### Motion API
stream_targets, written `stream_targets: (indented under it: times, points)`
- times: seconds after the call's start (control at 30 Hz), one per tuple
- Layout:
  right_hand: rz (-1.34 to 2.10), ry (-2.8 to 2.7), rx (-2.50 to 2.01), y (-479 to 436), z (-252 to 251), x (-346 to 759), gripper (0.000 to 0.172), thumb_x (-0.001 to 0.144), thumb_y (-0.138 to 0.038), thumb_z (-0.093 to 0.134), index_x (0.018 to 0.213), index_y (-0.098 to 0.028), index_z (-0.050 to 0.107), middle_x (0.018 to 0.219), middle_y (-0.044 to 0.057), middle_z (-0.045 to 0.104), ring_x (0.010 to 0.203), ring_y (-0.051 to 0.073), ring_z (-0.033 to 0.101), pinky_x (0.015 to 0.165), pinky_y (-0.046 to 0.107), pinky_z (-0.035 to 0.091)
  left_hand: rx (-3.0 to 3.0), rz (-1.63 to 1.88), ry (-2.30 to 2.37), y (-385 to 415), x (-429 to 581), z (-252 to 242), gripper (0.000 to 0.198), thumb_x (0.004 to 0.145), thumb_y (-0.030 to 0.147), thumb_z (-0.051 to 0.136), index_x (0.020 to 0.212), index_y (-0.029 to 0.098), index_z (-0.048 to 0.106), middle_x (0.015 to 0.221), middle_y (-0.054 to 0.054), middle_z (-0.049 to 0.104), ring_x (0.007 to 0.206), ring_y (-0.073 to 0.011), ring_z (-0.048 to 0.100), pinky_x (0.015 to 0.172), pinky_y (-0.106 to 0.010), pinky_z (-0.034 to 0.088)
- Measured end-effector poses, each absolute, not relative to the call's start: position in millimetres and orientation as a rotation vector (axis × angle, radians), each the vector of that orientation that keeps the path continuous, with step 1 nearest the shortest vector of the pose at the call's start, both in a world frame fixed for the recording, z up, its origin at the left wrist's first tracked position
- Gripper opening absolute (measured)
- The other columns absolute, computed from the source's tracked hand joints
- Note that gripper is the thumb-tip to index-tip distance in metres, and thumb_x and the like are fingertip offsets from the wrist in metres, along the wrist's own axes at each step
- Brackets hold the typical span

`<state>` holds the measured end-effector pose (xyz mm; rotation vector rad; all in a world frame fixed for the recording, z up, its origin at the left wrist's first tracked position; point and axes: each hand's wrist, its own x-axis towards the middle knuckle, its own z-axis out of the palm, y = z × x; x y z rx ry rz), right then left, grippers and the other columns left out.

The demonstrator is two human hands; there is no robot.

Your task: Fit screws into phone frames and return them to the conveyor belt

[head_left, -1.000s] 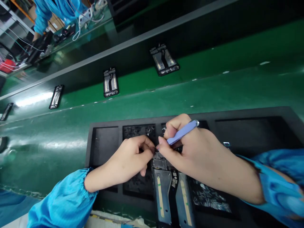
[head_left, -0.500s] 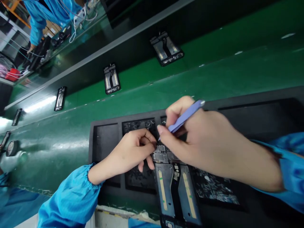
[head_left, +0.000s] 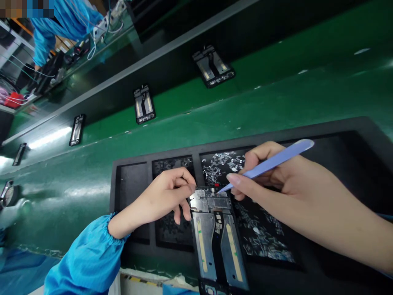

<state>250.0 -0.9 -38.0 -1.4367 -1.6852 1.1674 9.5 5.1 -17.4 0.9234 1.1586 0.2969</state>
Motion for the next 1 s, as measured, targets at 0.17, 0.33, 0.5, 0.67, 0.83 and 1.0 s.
stream_targets:
  times: [0.17, 0.33, 0.5, 0.67, 0.83, 1.0]
  points:
    - [1.340, -1.611, -1.479, 2.4, -32.6, 248.3, 0.033, 0.087, -0.054, 0.068, 0.085, -0.028, 0.048, 0.067, 0.000, 0.074, 0.060, 0.022, 0.075, 0.046, 0.028, 0.057, 0.908, 0.288, 1.183, 5.4, 10.0, -17.4, 0.006, 0.087, 0.018, 0.058, 0.088, 0.018, 0.052, 0.059, 0.008, 0.056, 0.044, -0.0107, 0.064, 0.039, -0.016, 0.053]
    - [1.346, -1.566, -1.477, 2.5, -35.0, 247.3, 0.033, 0.086, -0.053, 0.071, 0.086, -0.027, 0.050, 0.068, 0.002, 0.075, 0.061, 0.023, 0.076, 0.046, 0.029, 0.057, 0.888, 0.295, 1.186, 5.2, 10.7, -15.9, 0.006, 0.086, 0.017, 0.058, 0.087, 0.018, 0.052, 0.057, 0.006, 0.057, 0.042, -0.0114, 0.063, 0.040, -0.017, 0.053]
    - [1.363, -1.578, -1.493, 2.0, -32.8, 246.1, 0.032, 0.085, -0.052, 0.071, 0.085, -0.027, 0.051, 0.066, 0.002, 0.075, 0.061, 0.023, 0.076, 0.047, 0.029, 0.057, 0.891, 0.297, 1.178, 4.2, 10.9, -18.0, 0.006, 0.086, 0.014, 0.055, 0.089, 0.018, 0.052, 0.055, 0.008, 0.056, 0.042, -0.0101, 0.062, 0.040, -0.016, 0.053]
    - [1.373, -1.580, -1.520, 2.1, -33.5, 244.0, 0.034, 0.083, -0.054, 0.071, 0.084, -0.027, 0.049, 0.065, 0.001, 0.075, 0.061, 0.024, 0.076, 0.048, 0.030, 0.058, 0.935, 0.303, 1.197, 0.4, 10.3, -19.5, 0.005, 0.086, 0.016, 0.052, 0.089, 0.020, 0.051, 0.060, 0.008, 0.055, 0.043, -0.0112, 0.063, 0.040, -0.019, 0.052]
    - [1.413, -1.482, -1.512, 5.9, -36.8, 240.9, 0.034, 0.082, -0.052, 0.071, 0.087, -0.026, 0.049, 0.063, 0.001, 0.074, 0.059, 0.023, 0.076, 0.050, 0.029, 0.059, 1.483, 0.244, 1.341, -4.3, 13.2, -10.6, 0.004, 0.087, 0.016, 0.051, 0.087, 0.019, 0.054, 0.060, 0.008, 0.050, 0.044, -0.0047, 0.049, 0.043, -0.015, 0.034]
    - [1.586, -1.376, -1.553, 12.5, -32.4, 243.2, 0.032, 0.081, -0.047, 0.073, 0.087, -0.023, 0.052, 0.069, 0.005, 0.076, 0.061, 0.023, 0.076, 0.049, 0.028, 0.057, 1.805, 0.278, 1.353, -6.4, 15.5, -8.2, 0.009, 0.086, 0.015, 0.049, 0.081, 0.018, 0.054, 0.052, 0.011, 0.035, 0.045, -0.0046, 0.030, 0.045, -0.016, 0.024]
